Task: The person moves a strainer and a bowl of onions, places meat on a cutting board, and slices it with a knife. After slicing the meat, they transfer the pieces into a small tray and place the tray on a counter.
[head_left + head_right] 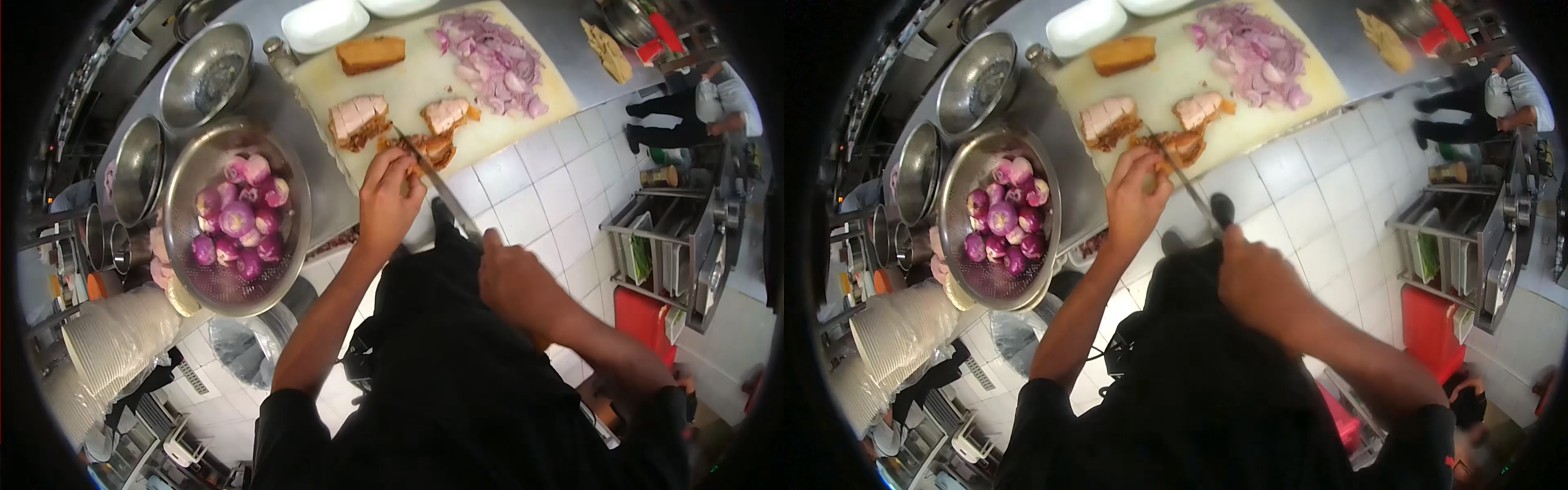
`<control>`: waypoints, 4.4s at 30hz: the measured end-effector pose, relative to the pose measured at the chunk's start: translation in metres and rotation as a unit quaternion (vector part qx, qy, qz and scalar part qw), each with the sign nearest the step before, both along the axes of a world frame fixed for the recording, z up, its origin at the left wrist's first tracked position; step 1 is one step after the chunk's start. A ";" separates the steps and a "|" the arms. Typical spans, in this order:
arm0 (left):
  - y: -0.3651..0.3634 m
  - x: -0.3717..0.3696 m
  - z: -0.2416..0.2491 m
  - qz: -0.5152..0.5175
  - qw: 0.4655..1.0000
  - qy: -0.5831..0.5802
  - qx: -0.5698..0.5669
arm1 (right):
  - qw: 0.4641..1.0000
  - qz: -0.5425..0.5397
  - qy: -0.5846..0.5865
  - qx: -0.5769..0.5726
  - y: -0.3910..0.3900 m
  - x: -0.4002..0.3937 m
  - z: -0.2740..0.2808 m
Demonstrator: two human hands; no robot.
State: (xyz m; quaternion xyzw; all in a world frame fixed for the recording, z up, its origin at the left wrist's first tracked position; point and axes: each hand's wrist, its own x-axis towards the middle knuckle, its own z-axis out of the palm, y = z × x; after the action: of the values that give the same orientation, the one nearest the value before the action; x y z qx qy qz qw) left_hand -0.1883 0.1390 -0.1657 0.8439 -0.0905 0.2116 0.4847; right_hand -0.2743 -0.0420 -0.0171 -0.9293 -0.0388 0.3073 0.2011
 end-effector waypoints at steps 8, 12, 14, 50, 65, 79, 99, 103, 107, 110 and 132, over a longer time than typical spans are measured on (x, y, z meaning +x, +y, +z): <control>-0.001 -0.004 0.001 0.000 1.000 0.004 0.011 | 0.998 -0.009 -0.055 0.007 -0.005 -0.011 -0.007; -0.002 -0.008 0.008 0.004 1.000 0.016 0.020 | 0.995 -0.059 -0.055 0.060 -0.017 -0.011 0.055; -0.007 -0.008 0.023 0.000 0.997 -0.033 0.071 | 0.996 -0.074 -0.040 0.028 -0.032 -0.011 0.073; -0.026 0.016 0.001 -0.028 0.987 -0.070 0.144 | 0.994 0.079 0.063 -0.048 -0.058 0.039 0.085; -0.028 0.017 -0.001 0.002 0.987 -0.071 0.141 | 0.998 0.057 -0.020 -0.016 -0.037 0.053 -0.017; -0.028 0.014 0.000 0.014 0.981 -0.086 0.172 | 0.992 0.001 -0.115 0.051 -0.051 0.036 -0.008; -0.024 -0.044 0.147 0.322 0.942 -0.055 0.077 | 0.919 -0.096 -0.382 -0.004 -0.308 0.290 -0.122; -0.067 -0.024 0.186 0.306 0.947 -0.071 0.068 | 0.898 -0.029 -0.436 0.053 -0.313 0.337 -0.150; -0.147 0.050 0.223 0.078 0.989 -0.086 0.091 | 0.898 -0.042 -0.432 0.071 -0.307 0.353 -0.130; -0.229 0.114 0.229 -0.148 0.976 -0.095 0.129 | 0.858 -0.167 -0.475 0.100 -0.339 0.337 -0.105; -0.630 0.403 -0.038 -0.228 0.948 0.014 0.221 | 0.704 -0.694 -0.143 0.059 -0.407 -0.137 -0.215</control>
State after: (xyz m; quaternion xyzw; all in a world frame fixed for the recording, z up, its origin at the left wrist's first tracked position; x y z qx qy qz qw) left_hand 0.2142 -0.4911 -0.2036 0.8896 -0.3184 0.0584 0.3222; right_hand -0.4110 -0.4489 -0.2323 -0.7129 0.5705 -0.0581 0.4036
